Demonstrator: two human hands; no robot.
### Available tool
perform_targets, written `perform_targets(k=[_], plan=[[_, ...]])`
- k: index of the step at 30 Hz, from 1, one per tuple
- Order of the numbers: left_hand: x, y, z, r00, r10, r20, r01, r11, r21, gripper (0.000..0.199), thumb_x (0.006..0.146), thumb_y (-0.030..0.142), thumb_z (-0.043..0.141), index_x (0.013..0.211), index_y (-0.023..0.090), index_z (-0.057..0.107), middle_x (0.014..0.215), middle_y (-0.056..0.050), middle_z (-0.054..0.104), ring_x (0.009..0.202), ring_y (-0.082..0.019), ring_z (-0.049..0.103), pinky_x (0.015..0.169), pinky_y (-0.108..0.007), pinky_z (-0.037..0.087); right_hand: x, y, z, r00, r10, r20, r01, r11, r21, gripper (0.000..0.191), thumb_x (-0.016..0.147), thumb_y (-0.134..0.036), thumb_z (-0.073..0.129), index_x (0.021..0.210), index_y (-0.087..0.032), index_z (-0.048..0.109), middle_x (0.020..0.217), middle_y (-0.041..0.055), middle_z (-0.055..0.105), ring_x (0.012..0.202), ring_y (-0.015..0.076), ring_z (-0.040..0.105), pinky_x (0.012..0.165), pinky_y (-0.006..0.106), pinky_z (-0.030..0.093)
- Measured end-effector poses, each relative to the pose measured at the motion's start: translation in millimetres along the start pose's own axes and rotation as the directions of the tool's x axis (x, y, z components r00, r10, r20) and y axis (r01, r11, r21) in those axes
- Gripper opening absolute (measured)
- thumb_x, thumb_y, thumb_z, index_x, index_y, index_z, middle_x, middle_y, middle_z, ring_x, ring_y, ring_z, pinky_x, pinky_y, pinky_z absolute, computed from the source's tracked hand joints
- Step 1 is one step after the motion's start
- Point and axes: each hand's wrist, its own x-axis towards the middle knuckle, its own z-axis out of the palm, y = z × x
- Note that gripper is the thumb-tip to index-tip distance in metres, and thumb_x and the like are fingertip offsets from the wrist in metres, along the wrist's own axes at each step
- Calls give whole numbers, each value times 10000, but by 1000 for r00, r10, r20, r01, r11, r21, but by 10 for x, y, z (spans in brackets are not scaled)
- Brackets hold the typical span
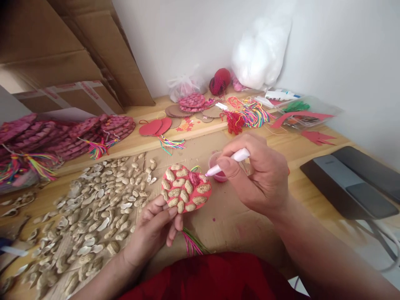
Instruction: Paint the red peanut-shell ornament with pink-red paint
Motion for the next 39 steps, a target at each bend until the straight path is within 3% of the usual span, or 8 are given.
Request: perform_targets(k=[9,18,27,39], plan=[[-5,45,29,999,-6,-32,5,1000,-29,213,900,339,695,905,142,615,627,3,681,374,-51,497,340,-115,413,14,3,-1,999,47,-10,-46,997,63,61,908,-232,648,850,-246,662,759,20,673,750,196,647,644,357,518],[-13,33,2,999,-35,16,35,999,17,196,915,334,677,947,146,631,637,2,674,386,-52,497,350,-118,414,23,15,9,997,78,-2,-78,996,51,74,923,-273,641,856,-247,659,764,22,683,708,195,638,623,367,501],[-16,35,8,999,-34,21,34,999,24,202,918,341,679,936,148,623,645,3,677,389,-47,496,354,-111,415,32,32,13,998,41,-44,-38,997,63,109,930,-275,623,831,-244,653,769,26,668,744,199,643,639,361,510],[6,61,25,999,-20,-40,21,1000,9,222,888,352,691,889,143,615,621,4,662,372,-54,482,329,-120,378,-5,87,-56,991,130,37,-133,989,67,122,925,-306,634,819,-249,651,741,20,640,708,211,627,671,403,504]])
